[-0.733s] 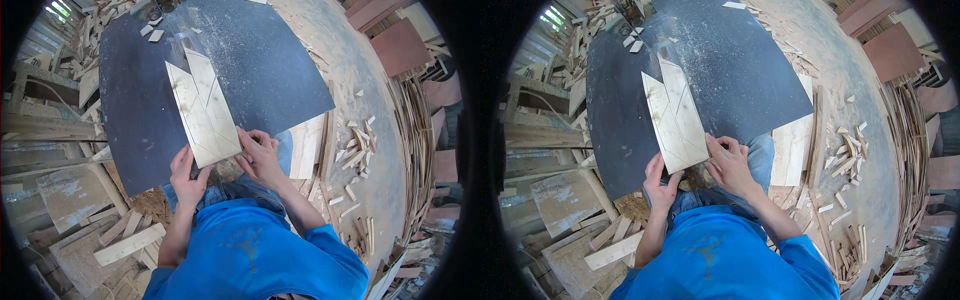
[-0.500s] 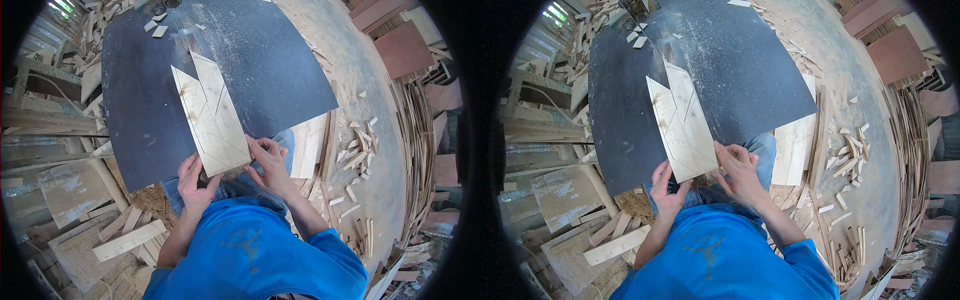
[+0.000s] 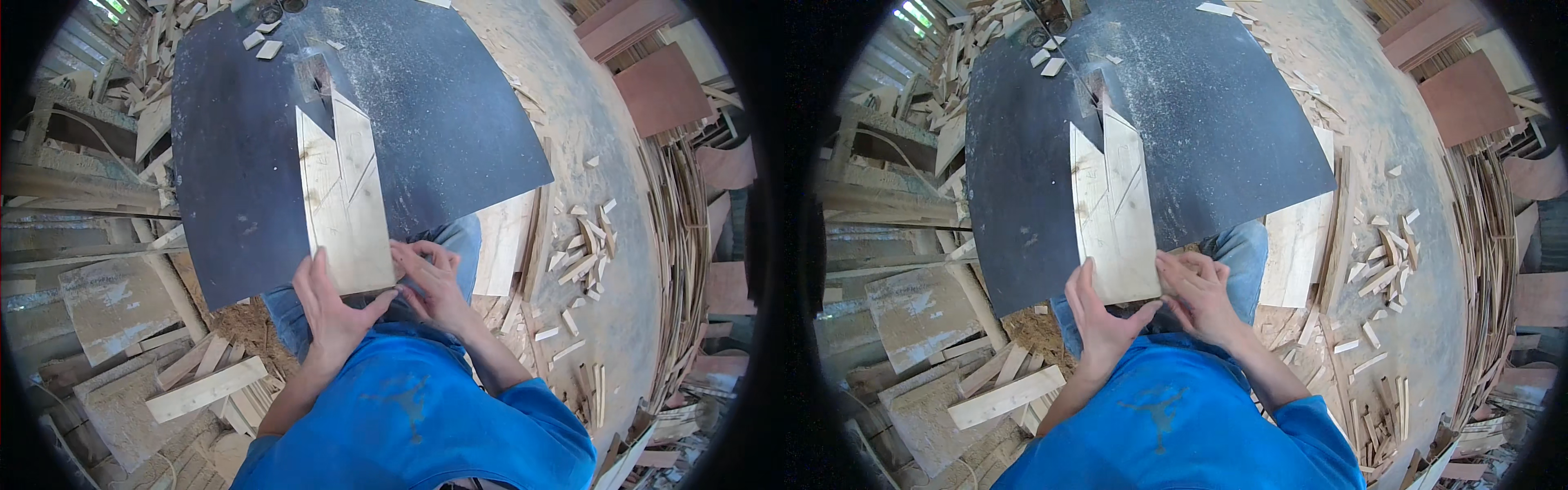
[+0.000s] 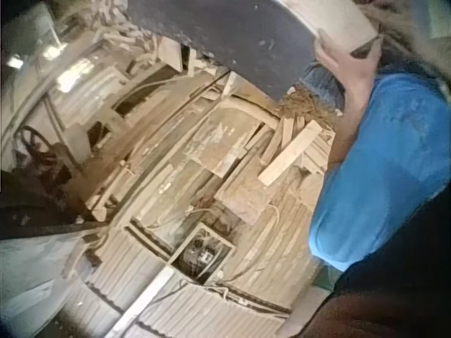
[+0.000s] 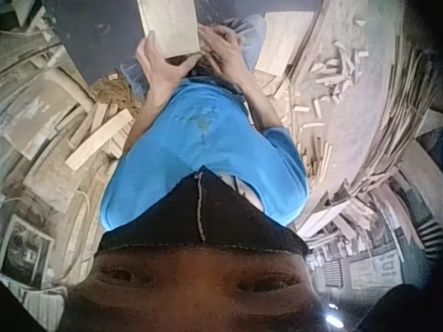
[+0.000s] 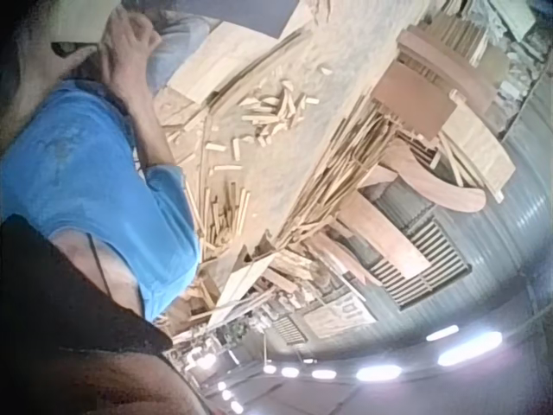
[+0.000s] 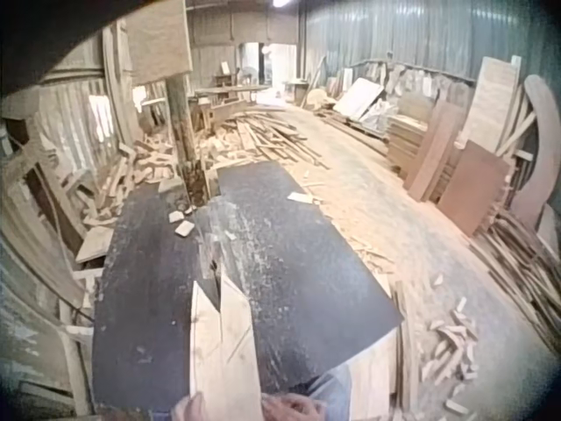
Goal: Cutting intricate shapes into a wooden board using a vertical band saw in a workshop.
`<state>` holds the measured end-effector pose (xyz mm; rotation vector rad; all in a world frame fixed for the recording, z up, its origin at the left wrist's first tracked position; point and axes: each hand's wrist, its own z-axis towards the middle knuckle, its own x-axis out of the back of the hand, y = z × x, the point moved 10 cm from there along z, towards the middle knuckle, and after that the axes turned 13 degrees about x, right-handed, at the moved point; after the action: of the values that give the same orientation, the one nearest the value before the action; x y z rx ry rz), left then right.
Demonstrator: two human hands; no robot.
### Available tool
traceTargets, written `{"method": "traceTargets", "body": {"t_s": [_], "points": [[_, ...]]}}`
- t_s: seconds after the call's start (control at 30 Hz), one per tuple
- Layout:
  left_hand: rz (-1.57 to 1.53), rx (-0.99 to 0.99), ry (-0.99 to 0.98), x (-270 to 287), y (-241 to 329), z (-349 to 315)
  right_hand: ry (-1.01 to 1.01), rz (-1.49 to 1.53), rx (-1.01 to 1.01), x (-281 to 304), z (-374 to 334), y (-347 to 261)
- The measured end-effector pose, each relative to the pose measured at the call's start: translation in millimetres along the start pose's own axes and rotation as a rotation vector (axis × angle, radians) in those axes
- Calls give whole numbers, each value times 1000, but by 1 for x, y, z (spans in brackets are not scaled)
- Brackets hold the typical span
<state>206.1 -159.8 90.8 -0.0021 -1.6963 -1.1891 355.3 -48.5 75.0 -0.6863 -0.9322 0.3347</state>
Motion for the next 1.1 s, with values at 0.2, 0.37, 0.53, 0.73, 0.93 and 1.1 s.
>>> {"method": "traceTargets", "body": {"t_s": [0.2,0.37,0.53,0.73,0.93,1.1], "points": [[329,-13,144,25,3,21,-140,137,112,-30,23,-9],[330,-25,168,54,-19,36,-30,8,26,-29,63,10],[304,-74,122,88,-73,76,-29,-83,-19,-61,116,13],[233,-192,56,115,-111,141,-36,-270,13,-96,146,9],[188,-240,49,117,-117,172,-54,-328,-25,-108,168,18],[218,-235,64,121,-113,187,-64,-342,-49,-112,182,23]]}}
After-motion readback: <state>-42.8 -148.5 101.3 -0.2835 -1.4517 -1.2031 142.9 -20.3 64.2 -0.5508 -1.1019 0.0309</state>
